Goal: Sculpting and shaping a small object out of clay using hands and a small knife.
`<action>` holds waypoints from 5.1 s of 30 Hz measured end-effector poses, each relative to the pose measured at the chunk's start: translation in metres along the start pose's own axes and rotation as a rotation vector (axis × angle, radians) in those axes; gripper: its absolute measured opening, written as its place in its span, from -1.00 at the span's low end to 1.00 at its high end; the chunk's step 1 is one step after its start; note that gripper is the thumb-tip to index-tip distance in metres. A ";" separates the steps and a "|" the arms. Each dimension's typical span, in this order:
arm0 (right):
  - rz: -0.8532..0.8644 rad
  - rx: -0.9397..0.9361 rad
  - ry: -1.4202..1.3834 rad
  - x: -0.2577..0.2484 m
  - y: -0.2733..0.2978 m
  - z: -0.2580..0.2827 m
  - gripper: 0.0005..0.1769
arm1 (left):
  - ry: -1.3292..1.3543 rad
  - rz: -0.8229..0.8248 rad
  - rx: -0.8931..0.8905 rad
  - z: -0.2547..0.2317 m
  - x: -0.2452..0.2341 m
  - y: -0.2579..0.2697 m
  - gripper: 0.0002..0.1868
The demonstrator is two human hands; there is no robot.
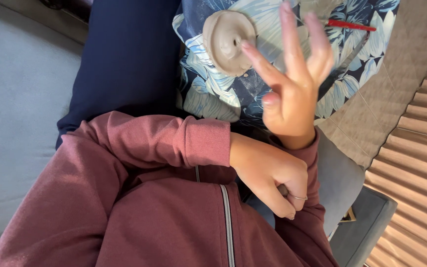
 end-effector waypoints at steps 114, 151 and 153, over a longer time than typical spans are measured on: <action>0.158 -0.322 -0.316 -0.011 -0.065 0.004 -0.52 | -0.024 0.050 -0.023 -0.025 -0.001 -0.010 -0.64; 0.151 -0.373 -0.299 -0.010 -0.068 0.019 -0.13 | -0.035 0.051 0.015 -0.028 0.002 -0.007 -0.65; 0.137 -0.359 -0.320 -0.017 -0.066 0.013 -0.07 | -0.047 0.047 0.028 -0.028 0.003 -0.007 -0.66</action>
Point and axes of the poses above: each hand's wrist, its own y-axis away from the middle knuckle, its own x-axis out of the palm, z = x × y, the point moved 10 cm from there along -y, towards the middle knuckle, and after that the axes turned 6 degrees about -z, right-handed, at the moved point
